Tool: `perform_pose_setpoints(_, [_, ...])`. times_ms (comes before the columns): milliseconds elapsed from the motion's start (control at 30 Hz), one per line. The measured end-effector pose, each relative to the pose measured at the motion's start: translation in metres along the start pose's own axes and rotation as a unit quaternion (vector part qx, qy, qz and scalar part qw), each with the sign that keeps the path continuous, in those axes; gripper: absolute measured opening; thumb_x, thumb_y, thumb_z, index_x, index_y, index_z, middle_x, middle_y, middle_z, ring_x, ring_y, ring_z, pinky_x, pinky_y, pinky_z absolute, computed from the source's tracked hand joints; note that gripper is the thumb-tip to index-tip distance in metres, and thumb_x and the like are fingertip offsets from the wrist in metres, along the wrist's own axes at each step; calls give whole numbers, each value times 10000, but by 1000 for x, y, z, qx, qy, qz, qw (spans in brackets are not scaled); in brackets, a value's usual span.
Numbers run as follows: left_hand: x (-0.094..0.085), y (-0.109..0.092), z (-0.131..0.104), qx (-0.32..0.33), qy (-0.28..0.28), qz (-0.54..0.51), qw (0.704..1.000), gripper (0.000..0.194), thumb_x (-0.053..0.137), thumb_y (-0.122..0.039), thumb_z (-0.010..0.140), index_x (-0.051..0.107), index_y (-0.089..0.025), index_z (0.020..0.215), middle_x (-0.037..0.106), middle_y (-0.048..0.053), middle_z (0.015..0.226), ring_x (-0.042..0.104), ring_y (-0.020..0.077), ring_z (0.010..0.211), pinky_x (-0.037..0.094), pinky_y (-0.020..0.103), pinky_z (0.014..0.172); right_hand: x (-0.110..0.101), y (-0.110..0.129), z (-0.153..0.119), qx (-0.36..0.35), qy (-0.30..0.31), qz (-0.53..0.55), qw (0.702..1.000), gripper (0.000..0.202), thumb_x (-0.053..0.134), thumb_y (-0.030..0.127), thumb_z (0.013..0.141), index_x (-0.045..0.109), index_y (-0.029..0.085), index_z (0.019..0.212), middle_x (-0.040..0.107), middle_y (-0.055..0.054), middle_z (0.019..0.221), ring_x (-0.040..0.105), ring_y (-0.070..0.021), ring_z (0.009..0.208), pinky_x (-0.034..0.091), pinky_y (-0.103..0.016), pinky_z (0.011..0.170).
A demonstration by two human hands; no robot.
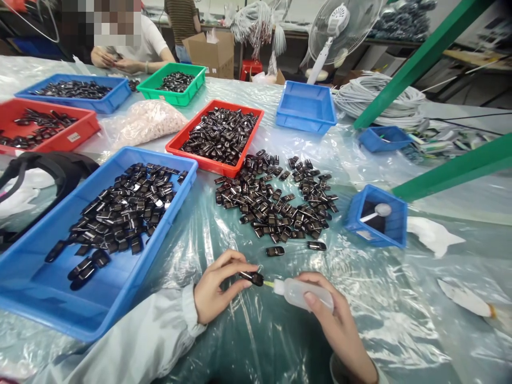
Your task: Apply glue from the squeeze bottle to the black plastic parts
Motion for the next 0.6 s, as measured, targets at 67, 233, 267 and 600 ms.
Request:
perform_pose_setpoints(67, [0, 0, 0, 1, 0, -2, 1000, 244, 535, -226, 926, 615, -253, 1155, 516, 61, 1032, 532, 184, 965, 464, 326, 865, 0, -1, 0, 0, -1, 2, 1000, 216, 572, 445, 890, 632, 241, 930, 643, -1, 818, 594, -151, 658, 457, -175, 560])
perform_pose_setpoints(233, [-1, 1, 0, -8, -20, 1, 1000, 242, 546, -239, 922, 618, -256, 1152, 516, 53, 1034, 526, 176, 966, 451, 312, 877, 0, 1, 2, 11, -24, 8, 1000, 249, 583, 474, 880, 630, 235, 933, 649, -9, 816, 597, -142, 608, 470, -172, 513])
perform_pose_setpoints(267, [-2, 2, 1, -13, -29, 4, 999, 238, 548, -243, 921, 620, -254, 1147, 516, 51, 1034, 526, 175, 962, 449, 310, 874, -1, 2, 2, 12, -29, 9, 999, 263, 580, 484, 880, 627, 229, 930, 651, -10, 790, 591, -138, 573, 471, -176, 496])
perform_pose_setpoints(600, [-11, 12, 5, -100, -152, -5, 983, 219, 563, -287, 905, 627, -241, 1110, 539, 47, 1076, 522, 160, 856, 433, 322, 816, -23, -14, 4, 23, -112, -16, 993, 369, 576, 453, 900, 563, 208, 1176, 616, -95, 1167, 604, -244, 1019, 491, -330, 886])
Point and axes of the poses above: each hand's wrist, its own z-axis towards the middle knuckle, its own x-axis out of the palm, y = z × x, the point moved 1 cm from there along z, towards the middle knuckle
